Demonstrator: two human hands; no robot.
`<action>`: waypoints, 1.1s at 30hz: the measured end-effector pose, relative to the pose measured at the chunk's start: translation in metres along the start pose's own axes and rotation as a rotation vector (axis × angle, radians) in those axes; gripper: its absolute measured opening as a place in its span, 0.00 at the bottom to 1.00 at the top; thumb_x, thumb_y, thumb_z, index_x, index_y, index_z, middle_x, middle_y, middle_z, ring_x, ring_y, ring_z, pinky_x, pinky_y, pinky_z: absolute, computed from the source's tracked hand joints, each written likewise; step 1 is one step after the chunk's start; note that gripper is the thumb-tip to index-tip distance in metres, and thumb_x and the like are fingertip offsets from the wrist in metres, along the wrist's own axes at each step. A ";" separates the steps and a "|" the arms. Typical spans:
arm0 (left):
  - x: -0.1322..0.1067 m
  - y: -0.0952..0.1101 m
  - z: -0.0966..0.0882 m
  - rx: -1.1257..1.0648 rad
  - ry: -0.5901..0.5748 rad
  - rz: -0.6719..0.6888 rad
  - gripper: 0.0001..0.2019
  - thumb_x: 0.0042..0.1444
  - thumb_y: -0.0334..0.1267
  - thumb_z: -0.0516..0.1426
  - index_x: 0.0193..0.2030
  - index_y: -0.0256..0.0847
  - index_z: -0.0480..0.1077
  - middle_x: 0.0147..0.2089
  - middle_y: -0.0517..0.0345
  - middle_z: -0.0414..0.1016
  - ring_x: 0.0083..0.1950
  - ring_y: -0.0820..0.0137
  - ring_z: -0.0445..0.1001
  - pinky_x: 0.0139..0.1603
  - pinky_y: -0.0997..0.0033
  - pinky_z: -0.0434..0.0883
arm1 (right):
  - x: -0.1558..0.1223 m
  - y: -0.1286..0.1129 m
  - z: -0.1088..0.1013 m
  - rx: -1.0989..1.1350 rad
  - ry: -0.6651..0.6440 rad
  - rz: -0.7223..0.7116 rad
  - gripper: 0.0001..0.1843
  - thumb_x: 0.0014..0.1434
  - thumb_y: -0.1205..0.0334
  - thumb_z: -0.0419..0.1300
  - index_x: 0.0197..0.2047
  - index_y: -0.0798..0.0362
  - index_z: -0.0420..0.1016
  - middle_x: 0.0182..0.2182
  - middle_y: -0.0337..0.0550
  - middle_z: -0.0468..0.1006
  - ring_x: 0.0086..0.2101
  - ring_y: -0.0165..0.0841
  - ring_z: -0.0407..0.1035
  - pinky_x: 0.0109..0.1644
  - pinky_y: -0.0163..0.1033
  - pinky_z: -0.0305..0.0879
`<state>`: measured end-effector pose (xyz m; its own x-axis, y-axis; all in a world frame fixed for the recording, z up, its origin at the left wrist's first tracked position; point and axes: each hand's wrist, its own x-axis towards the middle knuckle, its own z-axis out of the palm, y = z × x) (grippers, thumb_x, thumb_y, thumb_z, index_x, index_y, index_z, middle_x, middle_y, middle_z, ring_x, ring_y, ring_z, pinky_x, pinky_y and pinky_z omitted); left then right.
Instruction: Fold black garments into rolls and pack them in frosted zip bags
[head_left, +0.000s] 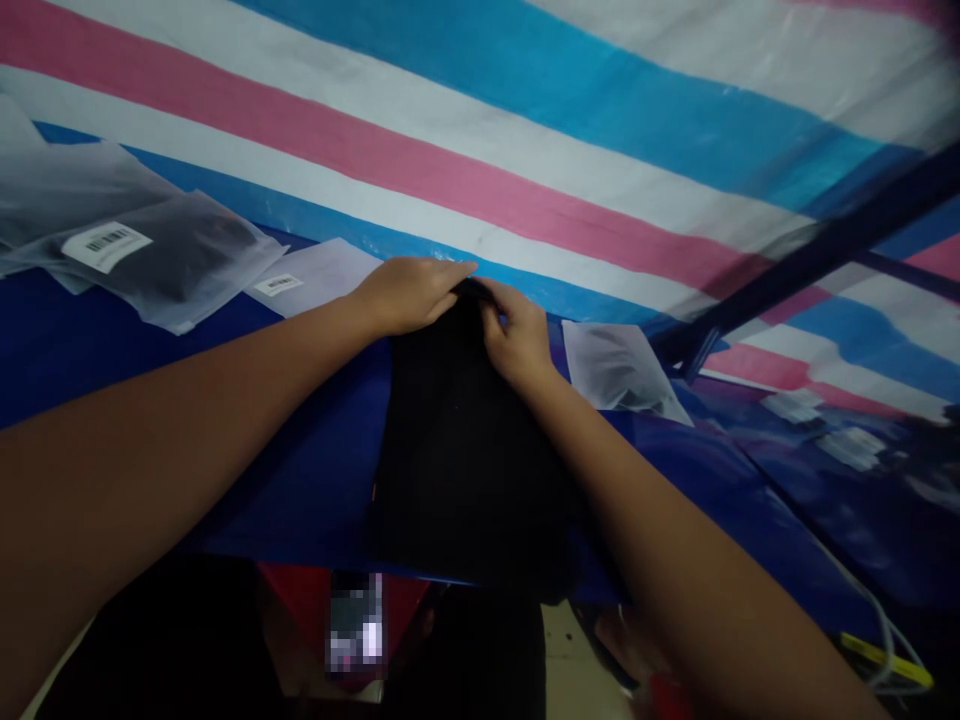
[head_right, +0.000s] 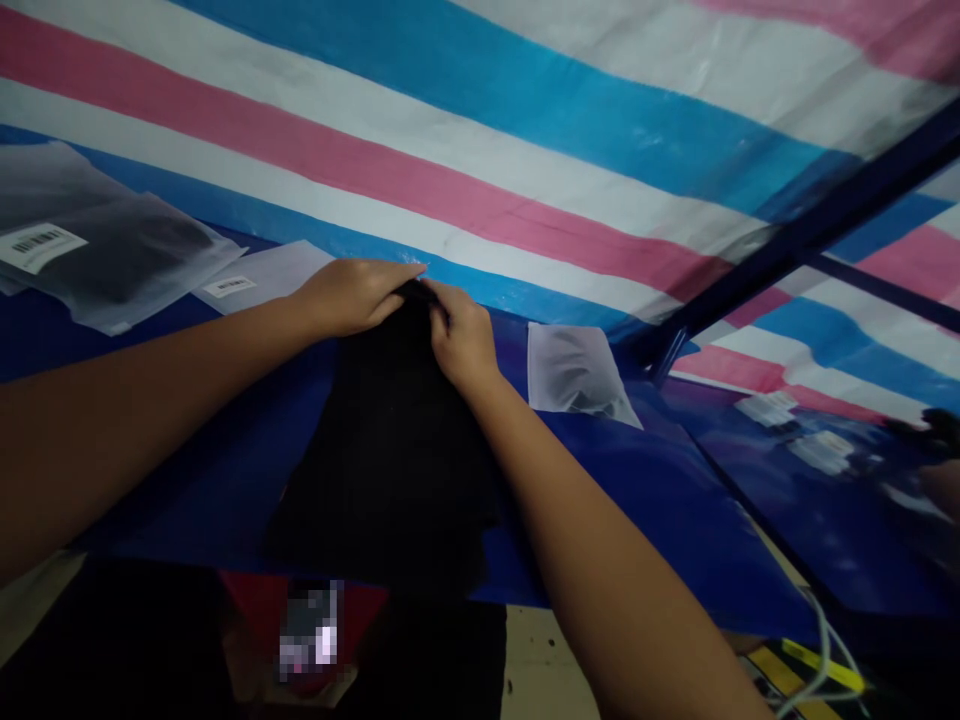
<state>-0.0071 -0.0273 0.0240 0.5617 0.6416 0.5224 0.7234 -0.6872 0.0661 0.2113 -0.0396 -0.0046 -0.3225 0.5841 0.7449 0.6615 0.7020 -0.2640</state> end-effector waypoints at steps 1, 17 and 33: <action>0.000 0.000 0.000 0.009 0.006 0.009 0.27 0.70 0.33 0.52 0.75 0.46 0.67 0.68 0.50 0.80 0.66 0.56 0.80 0.63 0.56 0.76 | 0.000 -0.001 0.000 -0.005 0.036 -0.016 0.20 0.70 0.66 0.54 0.60 0.47 0.80 0.55 0.50 0.86 0.54 0.46 0.80 0.61 0.56 0.76; -0.005 -0.011 0.006 -0.285 0.046 0.083 0.23 0.70 0.47 0.55 0.67 0.42 0.73 0.66 0.47 0.80 0.65 0.55 0.78 0.66 0.56 0.73 | 0.001 -0.024 -0.010 -0.106 -0.091 -0.070 0.09 0.65 0.66 0.59 0.43 0.45 0.79 0.44 0.49 0.81 0.49 0.47 0.75 0.57 0.56 0.73; 0.003 -0.016 0.011 -0.296 -0.009 0.006 0.16 0.70 0.38 0.57 0.61 0.41 0.77 0.58 0.48 0.85 0.59 0.57 0.81 0.59 0.59 0.74 | 0.000 -0.007 -0.001 -0.075 -0.061 -0.005 0.23 0.64 0.61 0.61 0.62 0.52 0.73 0.60 0.59 0.79 0.60 0.51 0.73 0.65 0.61 0.71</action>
<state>-0.0128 -0.0105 0.0149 0.5703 0.6395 0.5156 0.5722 -0.7596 0.3092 0.2072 -0.0452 -0.0015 -0.3648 0.6059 0.7069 0.7077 0.6739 -0.2124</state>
